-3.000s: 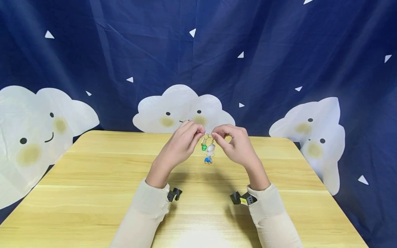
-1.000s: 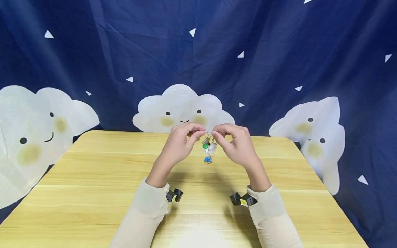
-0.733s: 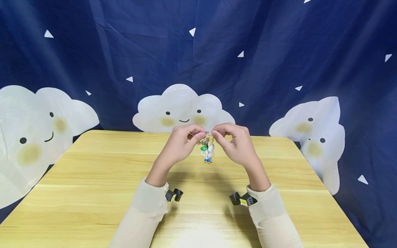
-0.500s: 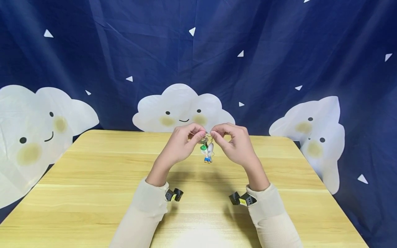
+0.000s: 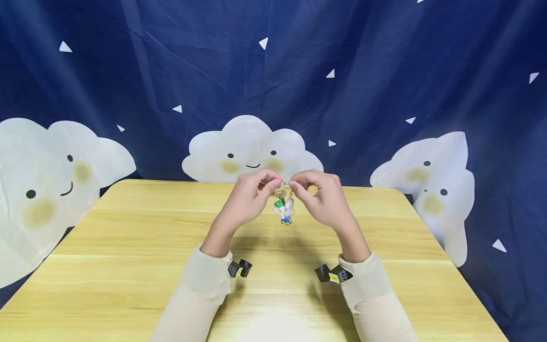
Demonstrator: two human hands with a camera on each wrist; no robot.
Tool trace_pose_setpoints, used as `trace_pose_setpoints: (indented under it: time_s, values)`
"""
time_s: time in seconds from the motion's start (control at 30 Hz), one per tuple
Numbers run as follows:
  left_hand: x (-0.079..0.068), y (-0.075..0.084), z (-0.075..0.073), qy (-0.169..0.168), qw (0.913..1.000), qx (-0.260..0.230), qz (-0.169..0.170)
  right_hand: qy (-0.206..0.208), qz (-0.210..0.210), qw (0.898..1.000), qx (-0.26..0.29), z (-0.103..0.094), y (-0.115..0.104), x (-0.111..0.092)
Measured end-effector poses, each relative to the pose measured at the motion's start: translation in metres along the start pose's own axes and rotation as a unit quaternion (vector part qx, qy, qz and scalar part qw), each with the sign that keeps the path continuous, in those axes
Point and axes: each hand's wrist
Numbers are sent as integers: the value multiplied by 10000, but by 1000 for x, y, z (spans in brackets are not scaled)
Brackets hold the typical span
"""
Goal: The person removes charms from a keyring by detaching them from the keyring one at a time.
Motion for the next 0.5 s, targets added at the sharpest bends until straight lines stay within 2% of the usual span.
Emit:
trace_pose_setpoints:
  time_s: [0.2, 0.5]
  values:
    - [0, 5, -4, 154, 9998, 141, 79, 85, 11, 10000, -35, -1, 0, 0]
    - [-1, 9, -4, 3, 9995, -88, 318, 76, 51, 10000, -25, -2, -2, 0]
Point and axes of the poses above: each hand's wrist, its own x-axis towards the middle knuckle, its own z-axis out of the palm, y = z × x, and after that the axes turned 7 degrees about -x, right-handed
